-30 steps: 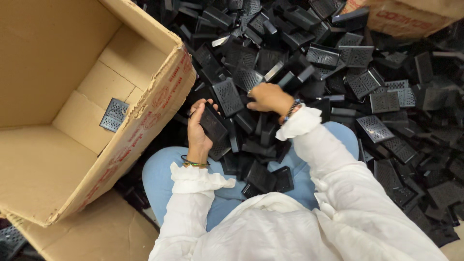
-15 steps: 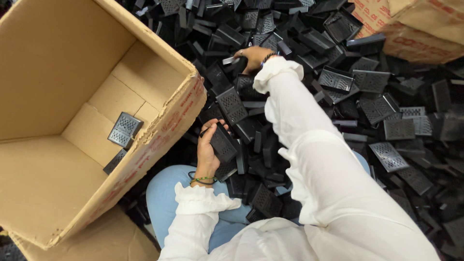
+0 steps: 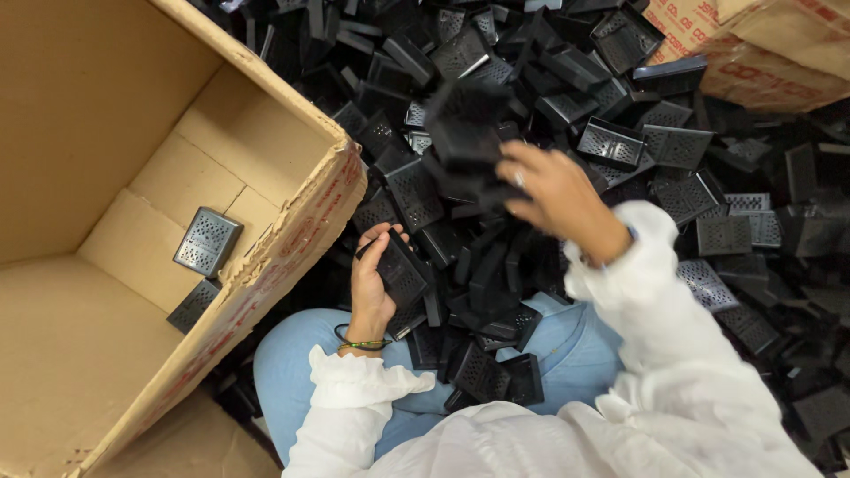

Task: The person sits on the floor and repeatedly picks up small black plastic parts from a large pile, briefly turns them over, and places them into a cardboard box. The person continues this cycle of picking, inspecting, and placing parts into the box.

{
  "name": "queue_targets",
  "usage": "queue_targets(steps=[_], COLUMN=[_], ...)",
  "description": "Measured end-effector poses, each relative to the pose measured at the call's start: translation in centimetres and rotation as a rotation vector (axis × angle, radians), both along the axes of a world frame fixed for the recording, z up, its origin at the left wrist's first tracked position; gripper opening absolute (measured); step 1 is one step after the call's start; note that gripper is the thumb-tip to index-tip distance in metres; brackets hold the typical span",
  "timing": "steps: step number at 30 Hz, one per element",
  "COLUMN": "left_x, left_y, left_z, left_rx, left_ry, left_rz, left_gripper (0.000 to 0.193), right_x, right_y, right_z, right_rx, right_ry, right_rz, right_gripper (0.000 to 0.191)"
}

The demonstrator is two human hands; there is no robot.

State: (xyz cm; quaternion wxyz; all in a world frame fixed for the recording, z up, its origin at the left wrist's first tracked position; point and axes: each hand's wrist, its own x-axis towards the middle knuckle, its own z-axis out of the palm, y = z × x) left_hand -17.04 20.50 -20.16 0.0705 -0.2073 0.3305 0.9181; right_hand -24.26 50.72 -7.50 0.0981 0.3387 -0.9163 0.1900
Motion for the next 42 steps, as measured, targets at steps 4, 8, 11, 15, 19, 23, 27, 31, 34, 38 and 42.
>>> queue_targets(steps=[4,8,11,15,19,23,27,31,34,38,42], left_x=[0.0,0.0,0.0,0.0,0.0,-0.1,-0.2,0.1,0.3,0.3,0.3], left_y=[-0.1,-0.2,-0.4,-0.8,-1.0,-1.0,-0.8,-0.5,-0.3,-0.2,-0.3], left_z=[0.2,0.0,-0.1,-0.2,-0.2,-0.4,-0.6,-0.4,-0.2,0.0,-0.1], left_rx=[-0.005,-0.011,-0.01,-0.027,-0.014,-0.045,-0.06,-0.06,-0.082,-0.071,-0.068], left_ry=[0.007,0.015,0.017,0.027,0.025,0.009,0.006,-0.012,-0.027,-0.028,-0.024], left_rz=[-0.003,-0.014,-0.028,-0.042,-0.042,-0.043,-0.045,-0.04,-0.048,-0.051,-0.059], left_gripper=[0.022,0.022,0.022,0.021,0.021,0.022,0.023,0.022,0.023,0.024,0.025], right_x=[8.2,13.2,15.0,14.7,7.7,-6.4,-18.4,-24.2,-24.6,-22.8,-21.2], right_y=[0.2,-1.6,-3.2,-2.6,1.1,4.2,3.8,-1.4,-5.2,-7.4,-7.5], right_z=[3.1,3.7,3.8,4.6,3.7,-0.9,-5.5,-7.7,-9.3,-11.9,-14.0], right_rx=[0.029,0.067,0.035,-0.164,-0.301,-0.307,-0.064,-0.03,0.237,0.389,0.546], right_ry=[-0.044,-0.15,-0.186,-0.206,-0.278,0.006,0.363,0.044,-0.268,-0.271,-0.272], right_rz=[0.005,0.016,0.027,0.188,0.029,-0.305,-0.364,-0.307,-0.36,-0.319,-0.417], right_gripper=[0.056,0.056,0.054,0.053,0.033,0.025,0.029,0.015,0.027,0.06,0.026])
